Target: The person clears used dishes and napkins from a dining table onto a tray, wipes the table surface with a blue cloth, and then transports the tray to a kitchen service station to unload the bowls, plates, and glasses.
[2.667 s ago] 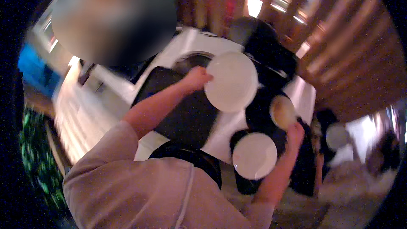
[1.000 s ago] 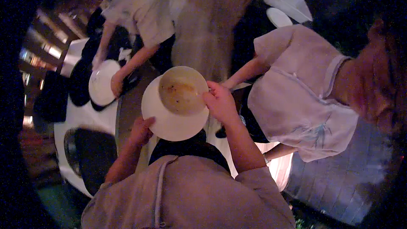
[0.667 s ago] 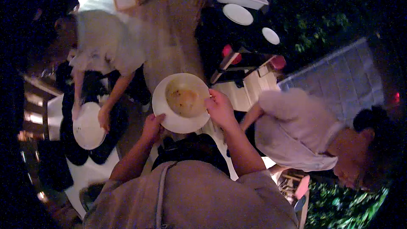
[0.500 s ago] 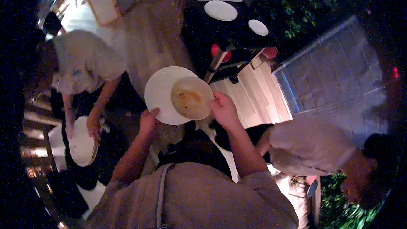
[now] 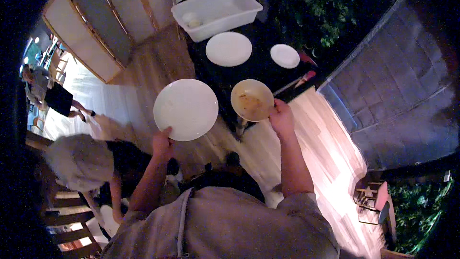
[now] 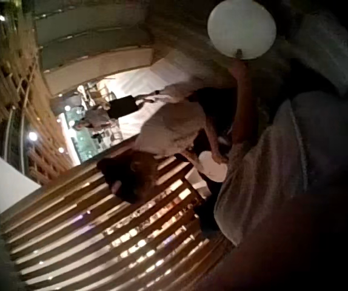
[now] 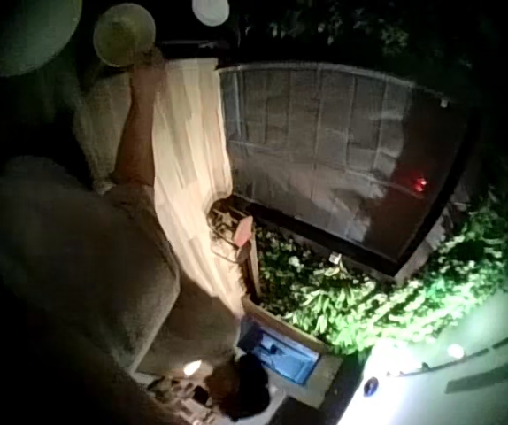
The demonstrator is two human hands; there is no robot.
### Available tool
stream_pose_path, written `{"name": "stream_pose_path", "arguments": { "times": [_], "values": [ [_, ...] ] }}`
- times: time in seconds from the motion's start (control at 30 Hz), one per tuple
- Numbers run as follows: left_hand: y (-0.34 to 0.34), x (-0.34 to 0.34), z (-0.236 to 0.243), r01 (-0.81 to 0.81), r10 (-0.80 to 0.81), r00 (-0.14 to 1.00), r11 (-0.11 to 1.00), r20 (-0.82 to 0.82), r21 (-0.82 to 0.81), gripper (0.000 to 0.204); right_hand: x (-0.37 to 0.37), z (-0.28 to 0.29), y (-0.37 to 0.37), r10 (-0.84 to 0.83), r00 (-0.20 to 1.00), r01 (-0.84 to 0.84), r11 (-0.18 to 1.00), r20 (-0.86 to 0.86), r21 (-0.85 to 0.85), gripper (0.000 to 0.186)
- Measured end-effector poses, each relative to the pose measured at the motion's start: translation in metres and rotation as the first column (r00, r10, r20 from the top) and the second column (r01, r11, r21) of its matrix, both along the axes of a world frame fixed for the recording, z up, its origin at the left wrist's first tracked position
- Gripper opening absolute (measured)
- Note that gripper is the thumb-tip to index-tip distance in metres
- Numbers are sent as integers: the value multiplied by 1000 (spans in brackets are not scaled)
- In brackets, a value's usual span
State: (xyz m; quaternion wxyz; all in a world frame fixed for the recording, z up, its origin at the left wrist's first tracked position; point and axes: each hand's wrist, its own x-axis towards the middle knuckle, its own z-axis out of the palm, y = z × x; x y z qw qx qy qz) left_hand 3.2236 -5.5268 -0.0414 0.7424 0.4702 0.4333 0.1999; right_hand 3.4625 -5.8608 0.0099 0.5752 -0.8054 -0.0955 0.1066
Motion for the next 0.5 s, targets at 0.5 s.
{"name": "stream_pose_path", "arguments": {
  "times": [0.5],
  "values": [
    [187, 354, -3, 562, -550, 808, 827, -208, -3, 35, 266, 47, 201, -304, 952, 301, 950, 26, 82, 32]
  ]
}}
